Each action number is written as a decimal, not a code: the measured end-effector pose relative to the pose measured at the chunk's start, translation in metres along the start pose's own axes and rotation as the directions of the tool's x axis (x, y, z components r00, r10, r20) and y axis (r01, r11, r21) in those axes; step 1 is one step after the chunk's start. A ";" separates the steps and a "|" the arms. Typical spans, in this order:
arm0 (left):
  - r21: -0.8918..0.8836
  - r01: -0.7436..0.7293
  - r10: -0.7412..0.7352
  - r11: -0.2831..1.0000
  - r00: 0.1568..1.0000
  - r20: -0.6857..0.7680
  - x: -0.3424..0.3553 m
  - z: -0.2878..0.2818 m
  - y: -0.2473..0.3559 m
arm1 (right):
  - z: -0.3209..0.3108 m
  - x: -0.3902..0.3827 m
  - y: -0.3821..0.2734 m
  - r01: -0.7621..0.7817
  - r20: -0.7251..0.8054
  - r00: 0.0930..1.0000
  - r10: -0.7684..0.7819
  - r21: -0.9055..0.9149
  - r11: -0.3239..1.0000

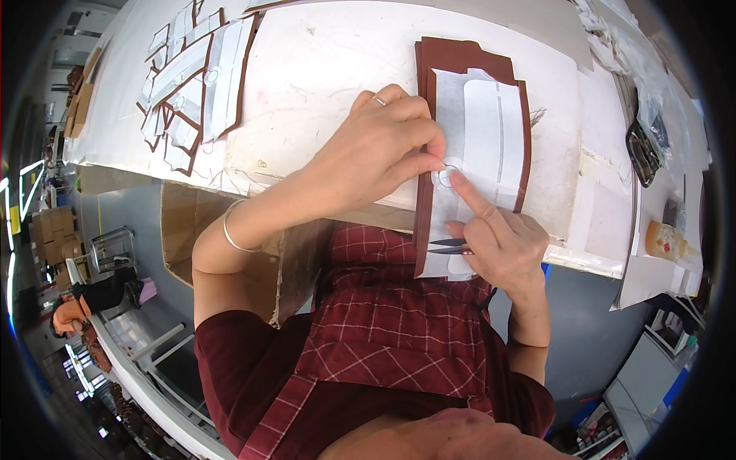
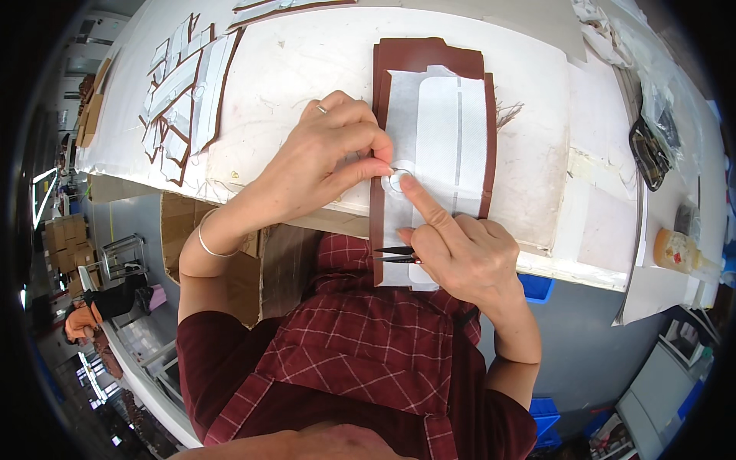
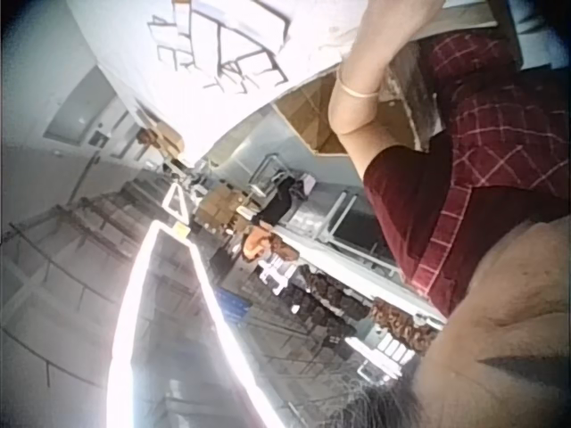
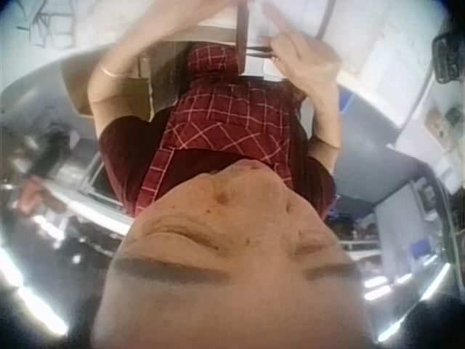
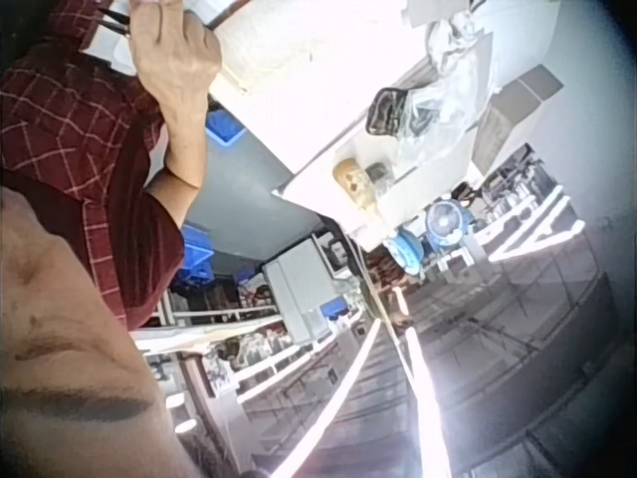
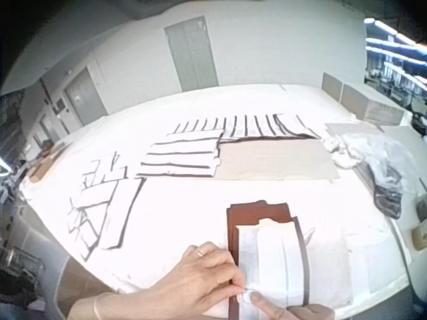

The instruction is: The recorder is assembling leather goods by aligning components with templates and trimming excess material.

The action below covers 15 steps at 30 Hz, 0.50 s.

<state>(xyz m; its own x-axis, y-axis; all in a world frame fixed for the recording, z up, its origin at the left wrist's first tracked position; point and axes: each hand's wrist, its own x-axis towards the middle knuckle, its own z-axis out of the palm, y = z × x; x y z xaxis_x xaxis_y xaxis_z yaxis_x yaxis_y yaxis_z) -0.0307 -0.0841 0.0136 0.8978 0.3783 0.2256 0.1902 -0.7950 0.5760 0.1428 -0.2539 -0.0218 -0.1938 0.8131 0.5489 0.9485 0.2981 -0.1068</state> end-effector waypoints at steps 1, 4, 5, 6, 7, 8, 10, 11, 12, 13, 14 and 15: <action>-0.001 -0.001 0.001 1.000 1.000 -0.001 0.001 -0.002 -0.001 | 0.000 0.000 0.000 -0.005 0.007 1.000 0.005 0.005 1.000; 0.187 -0.025 0.035 0.982 0.998 -0.049 -0.001 -0.016 -0.002 | 0.000 0.001 0.000 -0.006 -0.003 1.000 0.006 0.011 1.000; 0.151 0.024 -0.015 0.988 0.998 -0.063 -0.004 -0.022 -0.003 | 0.000 0.001 0.000 -0.008 -0.003 1.000 0.008 0.011 1.000; 0.115 0.074 -0.066 0.991 0.995 -0.075 -0.006 -0.026 -0.004 | -0.001 0.000 0.000 -0.006 0.000 1.000 0.006 0.012 1.000; 0.115 0.074 -0.065 0.991 0.995 -0.073 -0.009 -0.028 -0.005 | -0.001 0.000 0.000 -0.005 0.003 1.000 0.005 0.012 1.000; 0.097 0.104 -0.100 0.990 0.994 -0.045 -0.012 -0.029 -0.006 | -0.001 0.000 0.000 -0.005 0.003 1.000 0.005 0.013 1.000; 0.080 0.134 -0.133 0.988 0.991 -0.016 -0.017 -0.030 -0.008 | 0.000 0.000 0.000 -0.003 -0.008 1.000 0.003 0.008 1.000; 0.074 0.171 -0.172 0.982 0.985 0.010 -0.020 -0.030 -0.010 | 0.000 0.000 0.000 -0.002 -0.008 1.000 0.002 0.009 1.000; 0.069 0.207 -0.210 0.976 0.977 0.036 -0.023 -0.029 -0.011 | -0.001 0.000 0.000 -0.001 -0.001 1.000 0.001 0.011 1.000; 0.069 0.207 -0.210 0.976 0.977 0.036 -0.026 -0.027 -0.015 | -0.001 -0.001 0.000 -0.001 0.007 1.000 0.001 0.012 1.000; 0.051 0.210 -0.212 0.976 0.977 0.022 -0.028 -0.025 -0.019 | -0.001 0.000 0.000 0.000 0.008 1.000 0.000 0.013 1.000; 0.034 0.213 -0.213 0.976 0.977 0.008 -0.029 -0.024 -0.020 | -0.001 0.000 0.000 -0.003 0.000 1.000 0.003 0.021 1.000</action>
<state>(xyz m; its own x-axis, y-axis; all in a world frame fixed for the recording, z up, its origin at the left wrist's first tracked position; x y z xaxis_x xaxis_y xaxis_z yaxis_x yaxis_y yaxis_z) -0.0697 -0.0679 0.0146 0.8397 0.5353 0.0910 0.3905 -0.7118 0.5839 0.1430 -0.2543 -0.0213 -0.1906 0.8143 0.5483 0.9437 0.3058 -0.1261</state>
